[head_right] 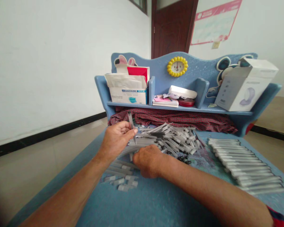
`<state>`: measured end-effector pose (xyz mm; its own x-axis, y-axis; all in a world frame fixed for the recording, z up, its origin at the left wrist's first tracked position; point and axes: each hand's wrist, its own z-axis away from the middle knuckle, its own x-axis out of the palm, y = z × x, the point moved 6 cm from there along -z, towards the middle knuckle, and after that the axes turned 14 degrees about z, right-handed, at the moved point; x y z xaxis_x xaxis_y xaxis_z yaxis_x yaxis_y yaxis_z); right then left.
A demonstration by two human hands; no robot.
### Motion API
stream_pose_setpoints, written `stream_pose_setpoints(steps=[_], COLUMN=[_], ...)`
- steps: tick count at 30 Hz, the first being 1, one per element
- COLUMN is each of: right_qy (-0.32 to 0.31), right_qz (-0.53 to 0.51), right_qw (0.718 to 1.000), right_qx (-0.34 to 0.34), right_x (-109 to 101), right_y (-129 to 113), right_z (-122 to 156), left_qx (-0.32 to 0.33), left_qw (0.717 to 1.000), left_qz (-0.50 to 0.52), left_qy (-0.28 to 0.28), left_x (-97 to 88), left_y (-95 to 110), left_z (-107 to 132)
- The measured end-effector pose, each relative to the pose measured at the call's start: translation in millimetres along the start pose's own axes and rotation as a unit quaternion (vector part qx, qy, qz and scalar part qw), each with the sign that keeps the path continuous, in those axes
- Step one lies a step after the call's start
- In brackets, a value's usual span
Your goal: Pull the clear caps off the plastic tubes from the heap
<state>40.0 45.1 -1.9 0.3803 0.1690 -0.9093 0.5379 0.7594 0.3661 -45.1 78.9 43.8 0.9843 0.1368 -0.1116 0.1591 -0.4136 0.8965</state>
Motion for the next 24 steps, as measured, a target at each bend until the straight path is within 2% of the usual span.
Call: stream_pose_setpoints(steps=[4,7,9,10,13,15,16,19,22,24], right_qy=[0.061,0.162,0.219,0.236,0.259,0.281,0.294,0.313,0.315,0.315], right_qz=[-0.01,-0.131,-0.298,-0.392,-0.62,-0.699,-0.721,-0.76,-0.781,-0.788], right_qw=[0.998,0.976,0.925,0.885,0.736,0.653,0.622,0.565,0.534,0.523], right_qx=[0.031,0.067,0.086,0.089,0.085,0.081,0.079,0.072,0.074,0.075], right_x=[-3,-4,2,7,23,29,31,34,37,39], right_y=[9,24,38,44,57,62,64,65,63,61], right_z=[15,38,53,59,66,66,66,61,58,57], left_qx=[-0.039,-0.079,-0.104,-0.116,-0.148,-0.166,-0.174,-0.195,-0.207,-0.209], left_qw=[0.999,0.993,0.987,0.983,0.967,0.956,0.95,0.936,0.923,0.918], left_qz=[0.035,0.084,0.12,0.14,0.206,0.243,0.257,0.294,0.324,0.335], left_qy=[0.001,0.006,0.008,0.007,-0.001,-0.007,-0.01,-0.016,-0.012,-0.012], left_x=[1.3,1.1,1.4,2.0,6.1,9.5,11.2,15.2,16.5,16.6], left_y=[-2,-6,-8,-10,-13,-14,-15,-17,-18,-18], left_z=[2,3,3,3,4,6,7,9,11,11])
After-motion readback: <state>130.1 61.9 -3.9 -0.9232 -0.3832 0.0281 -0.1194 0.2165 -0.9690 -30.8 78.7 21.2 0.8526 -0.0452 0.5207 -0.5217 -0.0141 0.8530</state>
